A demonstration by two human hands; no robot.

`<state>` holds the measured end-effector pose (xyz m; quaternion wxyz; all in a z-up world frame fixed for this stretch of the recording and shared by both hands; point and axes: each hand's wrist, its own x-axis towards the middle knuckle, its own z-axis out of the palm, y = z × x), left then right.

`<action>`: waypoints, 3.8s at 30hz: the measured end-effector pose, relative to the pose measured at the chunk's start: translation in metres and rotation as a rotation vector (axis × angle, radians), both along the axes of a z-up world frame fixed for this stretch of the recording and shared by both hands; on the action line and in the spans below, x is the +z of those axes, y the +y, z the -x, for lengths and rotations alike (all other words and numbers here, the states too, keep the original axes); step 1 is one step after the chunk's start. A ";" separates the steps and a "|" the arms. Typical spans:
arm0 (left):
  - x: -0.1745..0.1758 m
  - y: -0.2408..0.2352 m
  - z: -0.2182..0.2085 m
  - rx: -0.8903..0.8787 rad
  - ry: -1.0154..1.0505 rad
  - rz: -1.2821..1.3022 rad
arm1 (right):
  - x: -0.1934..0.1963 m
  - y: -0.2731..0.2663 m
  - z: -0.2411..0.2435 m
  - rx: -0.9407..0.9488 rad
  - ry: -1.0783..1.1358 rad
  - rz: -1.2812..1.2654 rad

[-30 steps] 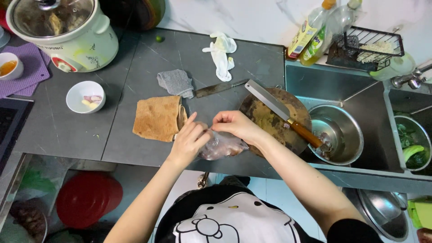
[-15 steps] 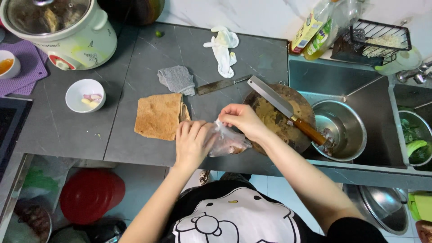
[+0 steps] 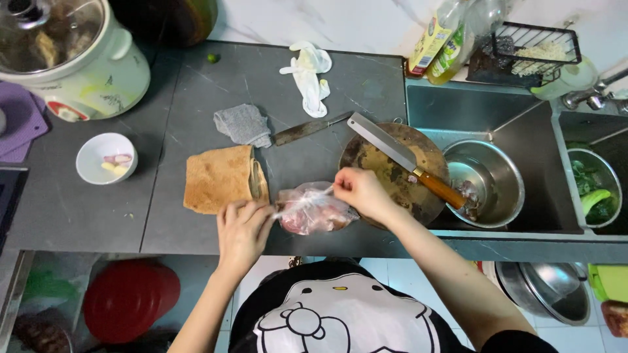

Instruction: Chopping raw meat on a cutting board, placing it into a plastic bag, and storing it in the freezer.

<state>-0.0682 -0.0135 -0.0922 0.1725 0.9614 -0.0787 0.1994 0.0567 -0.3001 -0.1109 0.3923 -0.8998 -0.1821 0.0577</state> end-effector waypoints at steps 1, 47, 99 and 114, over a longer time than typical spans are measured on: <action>-0.002 0.004 0.000 -0.009 0.000 0.000 | -0.022 -0.002 -0.002 -0.009 0.000 0.000; 0.022 -0.073 -0.090 -0.120 0.472 0.781 | 0.027 0.042 0.015 -0.137 -0.259 -0.154; 0.003 -0.025 0.165 0.546 0.050 1.005 | -0.001 -0.052 0.096 -0.111 -0.124 -0.231; -0.104 -0.075 0.348 0.899 0.199 1.449 | -0.072 0.025 0.242 0.204 0.306 -0.301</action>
